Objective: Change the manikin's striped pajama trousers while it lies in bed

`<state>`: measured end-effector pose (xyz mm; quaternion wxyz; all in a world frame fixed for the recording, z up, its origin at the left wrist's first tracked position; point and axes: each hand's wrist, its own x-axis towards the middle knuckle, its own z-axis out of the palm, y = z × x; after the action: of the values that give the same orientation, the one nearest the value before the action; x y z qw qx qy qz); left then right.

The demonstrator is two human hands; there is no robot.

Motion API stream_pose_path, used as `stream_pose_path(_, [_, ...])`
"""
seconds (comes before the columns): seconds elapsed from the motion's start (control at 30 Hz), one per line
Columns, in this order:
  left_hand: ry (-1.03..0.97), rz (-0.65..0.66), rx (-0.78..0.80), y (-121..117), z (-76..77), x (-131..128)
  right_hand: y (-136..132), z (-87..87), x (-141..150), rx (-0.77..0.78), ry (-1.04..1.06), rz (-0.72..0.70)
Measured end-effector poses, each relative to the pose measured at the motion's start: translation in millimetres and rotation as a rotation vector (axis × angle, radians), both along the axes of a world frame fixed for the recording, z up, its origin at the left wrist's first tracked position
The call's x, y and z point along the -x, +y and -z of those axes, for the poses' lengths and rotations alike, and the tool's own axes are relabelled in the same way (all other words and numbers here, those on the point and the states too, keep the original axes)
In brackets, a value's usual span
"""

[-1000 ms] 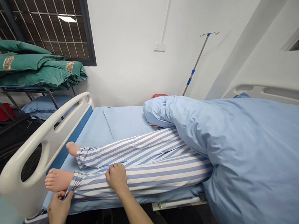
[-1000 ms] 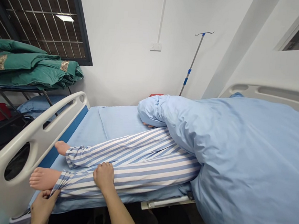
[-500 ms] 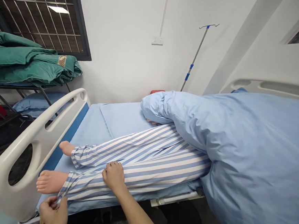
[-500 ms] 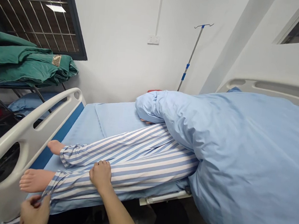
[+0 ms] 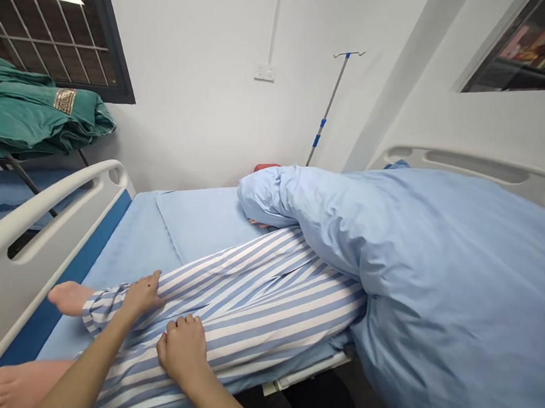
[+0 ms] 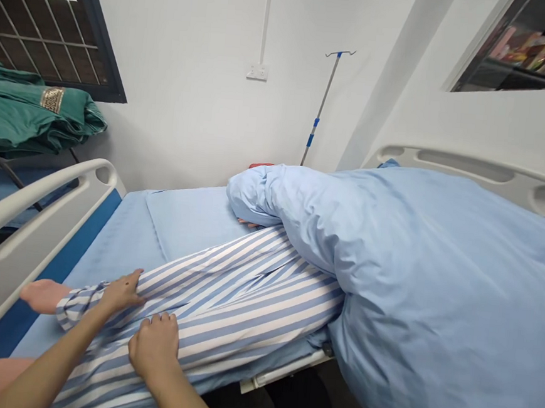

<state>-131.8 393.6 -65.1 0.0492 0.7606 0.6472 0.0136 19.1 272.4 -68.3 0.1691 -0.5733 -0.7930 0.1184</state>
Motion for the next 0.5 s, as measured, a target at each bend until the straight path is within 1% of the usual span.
stream_pose_path(0.07, [0.087, -0.001, 0.127, 6.2, 7.0, 16.0, 4.4, -3.7, -0.7, 0.075, 0.019, 0.002])
stream_pose_path(0.1, [0.106, 0.012, 0.157, 7.4, 8.9, 23.0, 8.8, -6.6, -2.4, 0.141, 0.039, -0.007])
stream_pose_path(0.17, [0.129, 0.032, 0.179, 8.6, 10.4, 32.3, 23.3, -13.5, -9.7, 0.336, 0.134, -0.048])
stream_pose_path(0.23, [0.156, 0.011, 0.207, 10.2, 11.3, 35.3, 44.7, -20.3, -22.3, 0.564, 0.278, -0.1])
stream_pose_path(0.33, [0.19, -0.019, 0.251, 14.4, 11.6, 33.7, 80.8, -25.1, -48.9, 0.805, 0.453, -0.152])
stream_pose_path(0.4, [0.202, -0.019, 0.272, 19.1, 5.7, 32.7, 101.4, -22.5, -67.1, 0.992, 0.518, -0.162])
stream_pose_path(0.43, [0.208, -0.02, 0.281, 22.1, -1.2, 32.6, 109.9, -19.4, -75.0, 1.104, 0.53, -0.172])
stream_pose_path(0.47, [0.216, -0.02, 0.286, 25.6, -11.2, 32.8, 117.2, -15.4, -81.8, 1.214, 0.522, -0.183])
stream_pose_path(0.5, [0.227, -0.018, 0.287, 29.5, -24.5, 32.8, 123.5, -10.6, -87.5, 1.315, 0.494, -0.199])
